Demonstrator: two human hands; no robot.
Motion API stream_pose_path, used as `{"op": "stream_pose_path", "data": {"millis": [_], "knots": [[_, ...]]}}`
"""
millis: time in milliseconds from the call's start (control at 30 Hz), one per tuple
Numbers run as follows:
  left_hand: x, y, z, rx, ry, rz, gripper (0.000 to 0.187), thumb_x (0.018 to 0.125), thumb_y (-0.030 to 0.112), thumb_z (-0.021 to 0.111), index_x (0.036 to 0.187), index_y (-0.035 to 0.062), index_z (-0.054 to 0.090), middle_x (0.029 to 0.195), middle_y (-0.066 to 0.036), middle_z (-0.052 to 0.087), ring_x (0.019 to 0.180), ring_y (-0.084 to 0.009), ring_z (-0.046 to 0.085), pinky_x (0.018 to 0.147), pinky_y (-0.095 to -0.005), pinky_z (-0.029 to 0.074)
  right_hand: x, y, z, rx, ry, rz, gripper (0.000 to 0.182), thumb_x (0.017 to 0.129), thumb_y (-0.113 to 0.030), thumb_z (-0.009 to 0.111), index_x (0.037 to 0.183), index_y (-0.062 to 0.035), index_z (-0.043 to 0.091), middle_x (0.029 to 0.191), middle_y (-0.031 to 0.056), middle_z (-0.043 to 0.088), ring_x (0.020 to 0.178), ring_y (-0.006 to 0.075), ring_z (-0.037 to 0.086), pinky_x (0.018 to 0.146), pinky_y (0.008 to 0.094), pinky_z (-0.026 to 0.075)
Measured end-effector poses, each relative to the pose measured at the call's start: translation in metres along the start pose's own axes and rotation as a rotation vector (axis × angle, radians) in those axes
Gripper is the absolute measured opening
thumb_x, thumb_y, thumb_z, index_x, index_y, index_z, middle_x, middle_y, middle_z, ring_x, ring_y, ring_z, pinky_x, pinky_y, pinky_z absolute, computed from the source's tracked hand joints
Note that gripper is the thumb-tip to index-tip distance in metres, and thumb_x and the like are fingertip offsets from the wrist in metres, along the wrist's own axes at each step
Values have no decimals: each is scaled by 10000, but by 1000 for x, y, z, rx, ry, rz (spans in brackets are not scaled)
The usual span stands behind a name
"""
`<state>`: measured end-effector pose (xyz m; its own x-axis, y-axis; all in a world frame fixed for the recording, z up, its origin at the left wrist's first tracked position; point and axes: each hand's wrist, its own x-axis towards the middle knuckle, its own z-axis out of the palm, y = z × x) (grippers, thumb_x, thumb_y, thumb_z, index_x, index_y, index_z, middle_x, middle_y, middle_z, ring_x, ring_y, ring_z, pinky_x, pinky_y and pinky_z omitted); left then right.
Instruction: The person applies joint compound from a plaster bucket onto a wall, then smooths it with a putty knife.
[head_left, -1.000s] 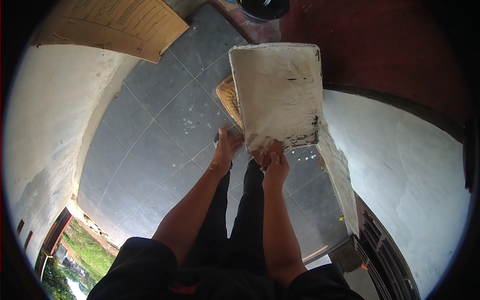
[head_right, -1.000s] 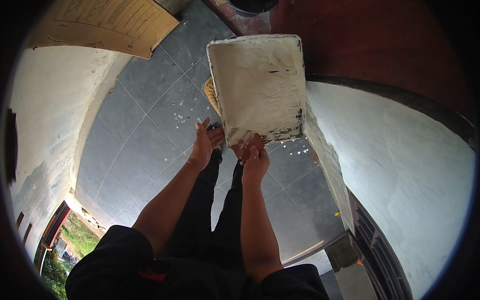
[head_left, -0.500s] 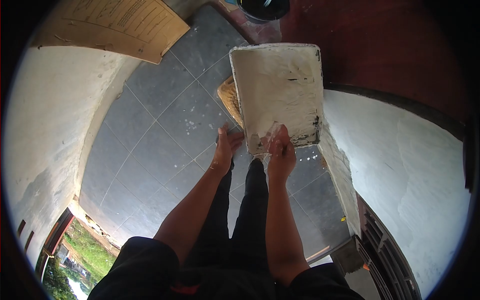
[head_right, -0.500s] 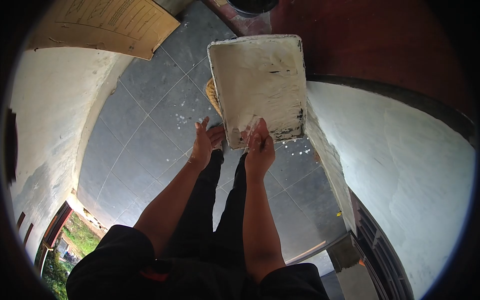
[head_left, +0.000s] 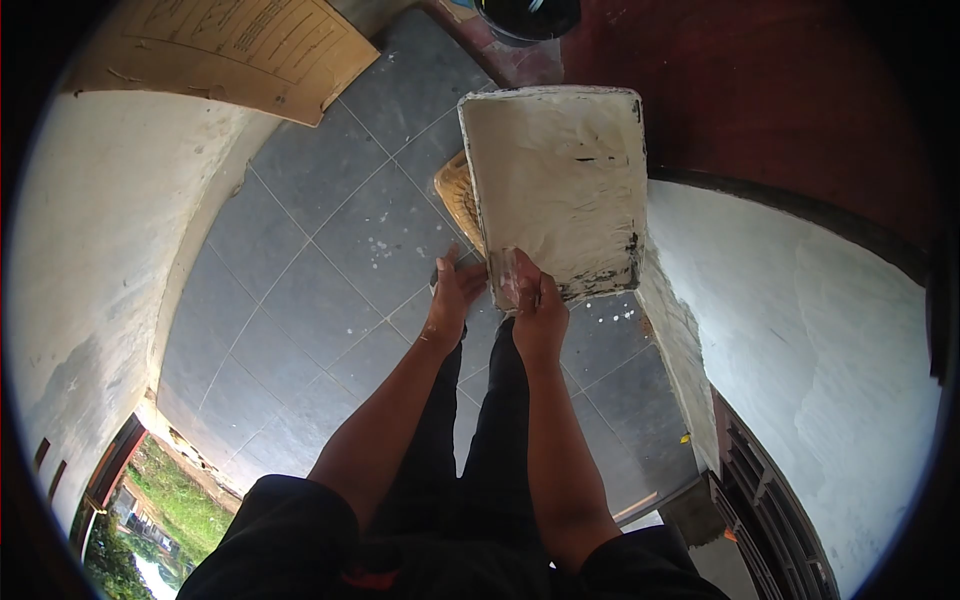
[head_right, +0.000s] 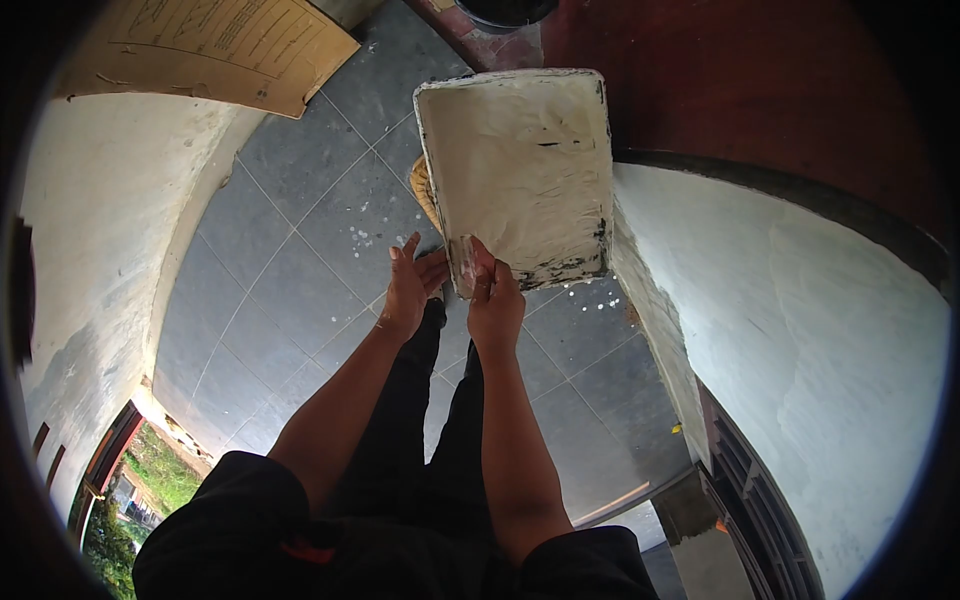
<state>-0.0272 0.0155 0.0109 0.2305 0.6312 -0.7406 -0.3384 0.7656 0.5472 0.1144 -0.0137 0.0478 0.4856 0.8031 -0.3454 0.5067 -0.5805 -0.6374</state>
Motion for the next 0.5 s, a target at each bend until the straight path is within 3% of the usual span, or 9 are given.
{"op": "stream_pose_path", "data": {"millis": [67, 200, 267, 300, 367, 400, 433, 500], "knots": [[-1, 1, 1, -6, -5, 1, 1009, 998, 790, 194, 1657, 57, -21, 1474, -287, 511, 1404, -356, 489, 1218, -449, 336, 5, -6, -8, 87, -94, 106, 249, 1019, -191, 630, 1186, -6, 643, 995, 228, 728, 941, 402, 719, 801, 439, 548], [-1, 1, 0, 19, -15, 14, 1017, 995, 792, 189, 1653, 49, -33, 1487, -294, 498, 1417, -361, 477, 1224, -450, 328, 26, 13, -14, 120, -162, 91, 235, 1021, -187, 628, 1167, -4, 649, 995, 214, 726, 915, 357, 716, 804, 410, 536], [0, 0, -2, 25, -25, 17, 1019, 996, 791, 187, 1652, 45, -38, 1493, -297, 492, 1423, -364, 472, 1227, -450, 324, 40, 24, -21, 201, -276, 84, 213, 1017, -182, 635, 1129, -3, 664, 935, 142, 729, 810, 268, 682, 752, 362, 517], [0, 0, -2, 35, -25, 15, 1017, 998, 788, 186, 1650, 40, -37, 1497, -300, 487, 1428, -366, 466, 1229, -451, 321, 45, 29, -24, 201, -275, 85, 213, 1017, -182, 635, 1129, -3, 664, 935, 142, 729, 810, 268, 682, 752, 362, 517], [-1, 1, -1, 46, -26, 16, 1015, 1000, 785, 186, 1649, 35, -36, 1502, -302, 482, 1434, -369, 461, 1232, -452, 317, 55, 41, -31, 441, -383, 242, 202, 1014, -186, 641, 1100, -8, 679, 893, 56, 709, 763, 161, 624, 701, 294, 476], [-2, 3, -1, 50, -22, 7, 1017, 1000, 785, 187, 1649, 33, -31, 1505, -304, 477, 1440, -370, 454, 1234, -453, 314, 55, 50, -29, 535, -357, 203, 202, 1013, -199, 647, 1120, -34, 695, 905, 0, 694, 751, 105, 610, 671, 265, 470], [-3, 4, -1, 54, -17, -1, 1018, 999, 786, 188, 1648, 31, -25, 1508, -305, 473, 1447, -372, 447, 1236, -455, 312, 54, 44, -33, 537, -355, 199, 202, 1013, -199, 647, 1120, -34, 695, 905, 0, 694, 751, 105, 610, 671, 265, 470], [-3, 3, -5, 87, -16, 6, 1083, 951, 842, 196, 1653, 47, -21, 1524, -301, 457, 1446, -376, 446, 1238, -459, 303, 50, 32, -45, 797, -335, 544, 203, 1014, -198, 643, 1154, -61, 698, 931, 3, 706, 781, 89, 638, 643, 253, 494]]}}
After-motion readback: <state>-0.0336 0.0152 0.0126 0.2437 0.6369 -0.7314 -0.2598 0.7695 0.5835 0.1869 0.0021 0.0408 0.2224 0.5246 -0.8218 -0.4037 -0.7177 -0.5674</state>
